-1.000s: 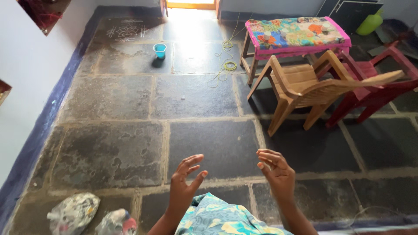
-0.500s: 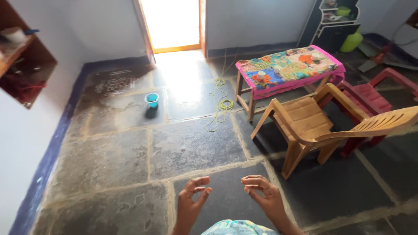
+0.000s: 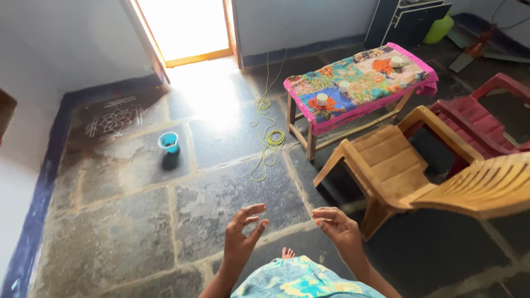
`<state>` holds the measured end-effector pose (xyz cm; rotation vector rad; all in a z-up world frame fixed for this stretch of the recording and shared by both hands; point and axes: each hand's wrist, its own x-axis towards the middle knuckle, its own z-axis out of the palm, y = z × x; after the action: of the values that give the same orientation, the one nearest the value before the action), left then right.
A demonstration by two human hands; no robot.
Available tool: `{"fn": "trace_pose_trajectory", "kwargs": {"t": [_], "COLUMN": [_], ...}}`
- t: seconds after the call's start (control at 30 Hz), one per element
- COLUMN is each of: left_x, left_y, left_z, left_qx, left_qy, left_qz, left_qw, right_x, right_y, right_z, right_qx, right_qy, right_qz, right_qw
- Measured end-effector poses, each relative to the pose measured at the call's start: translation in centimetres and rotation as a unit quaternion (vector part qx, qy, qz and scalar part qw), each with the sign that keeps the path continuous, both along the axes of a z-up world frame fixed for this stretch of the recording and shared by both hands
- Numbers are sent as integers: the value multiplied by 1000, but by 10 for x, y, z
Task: The person repeatedly picks up metal and ceramic cups from a table and carries them to a kitchen counter, placing them down. The person walks back and forth between the two locations multiple times.
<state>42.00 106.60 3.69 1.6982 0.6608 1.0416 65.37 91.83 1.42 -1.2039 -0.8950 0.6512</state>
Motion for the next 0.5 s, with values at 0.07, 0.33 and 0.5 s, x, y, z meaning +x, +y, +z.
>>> {"fn": "trace_pose_trajectory", "kwargs": {"t": [0.07,0.33,0.5], "left_x": [28,132,190], "left_y": [33,134,188], "left_z": [11,20,15], "left_qx": [14,-3,-32], "left_qy": [19,3,18], "left_qz": [-14,-38,-62], "left_qw": [1000,999,997], "right_x": [31,136,172], "right_y": [31,135,187], "right_z": [11,29,31], "right_qx": [6,11,-22], "right_qy": [0,-12,-8], "right_qz": [-3,17,-10], "right_qw": [1000,1000,1000]}}
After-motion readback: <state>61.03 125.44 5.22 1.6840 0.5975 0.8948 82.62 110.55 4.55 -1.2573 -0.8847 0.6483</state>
